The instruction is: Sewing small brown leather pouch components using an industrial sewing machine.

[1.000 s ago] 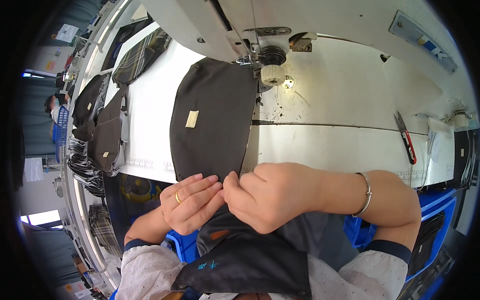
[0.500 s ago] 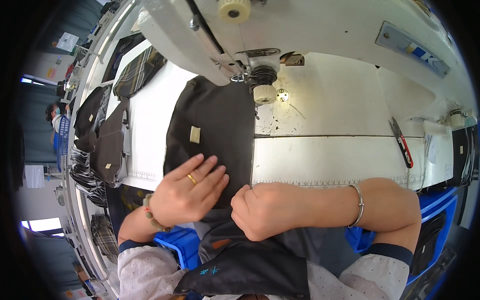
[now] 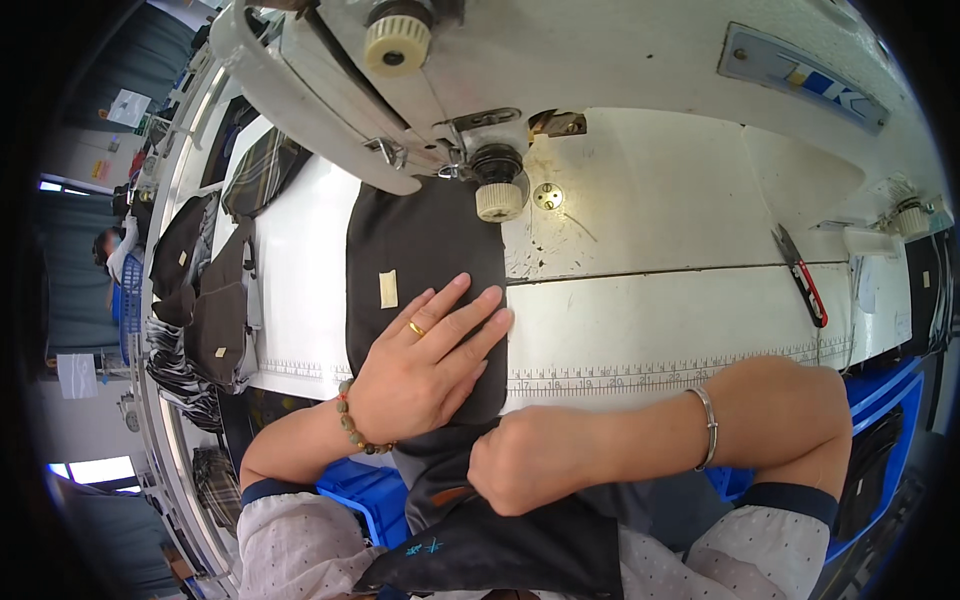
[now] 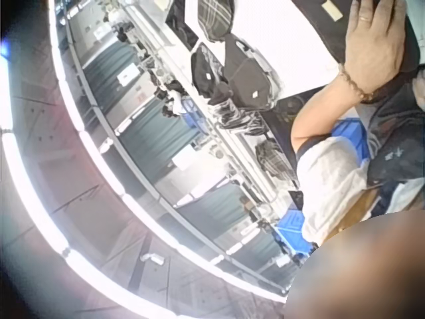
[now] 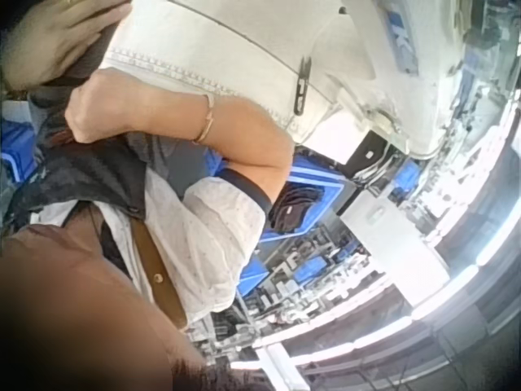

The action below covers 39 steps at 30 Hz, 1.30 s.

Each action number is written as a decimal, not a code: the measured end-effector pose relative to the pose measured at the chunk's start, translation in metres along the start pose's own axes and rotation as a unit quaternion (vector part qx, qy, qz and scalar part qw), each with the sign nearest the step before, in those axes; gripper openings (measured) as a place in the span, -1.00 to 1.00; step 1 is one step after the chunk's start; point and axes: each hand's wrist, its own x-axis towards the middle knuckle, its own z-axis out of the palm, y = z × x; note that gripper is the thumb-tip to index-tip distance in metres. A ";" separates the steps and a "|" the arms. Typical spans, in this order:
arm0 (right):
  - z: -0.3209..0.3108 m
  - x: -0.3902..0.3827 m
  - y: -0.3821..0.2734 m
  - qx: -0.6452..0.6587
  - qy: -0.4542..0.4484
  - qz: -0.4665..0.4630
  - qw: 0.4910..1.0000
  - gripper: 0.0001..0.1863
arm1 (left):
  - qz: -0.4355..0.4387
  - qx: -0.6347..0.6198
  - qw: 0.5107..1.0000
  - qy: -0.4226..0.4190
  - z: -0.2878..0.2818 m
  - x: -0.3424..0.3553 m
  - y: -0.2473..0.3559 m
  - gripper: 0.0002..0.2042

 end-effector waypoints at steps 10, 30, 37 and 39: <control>-0.019 0.002 0.036 -0.124 -0.023 0.072 0.989 -0.87 | 0.025 0.029 0.999 0.037 0.000 0.009 -0.020 -0.53; -0.022 -0.005 0.081 -0.130 -0.095 0.227 0.961 -0.71 | 0.061 0.063 0.990 0.112 0.005 0.058 -0.068 -0.61; -0.021 -0.005 0.090 -0.153 -0.095 0.260 0.949 -0.67 | 0.095 0.063 0.980 0.161 0.003 0.060 -0.081 -0.67; -0.020 -0.005 0.089 -0.152 -0.097 0.264 0.948 -0.67 | 0.113 0.054 0.982 0.139 0.001 0.051 -0.077 -0.69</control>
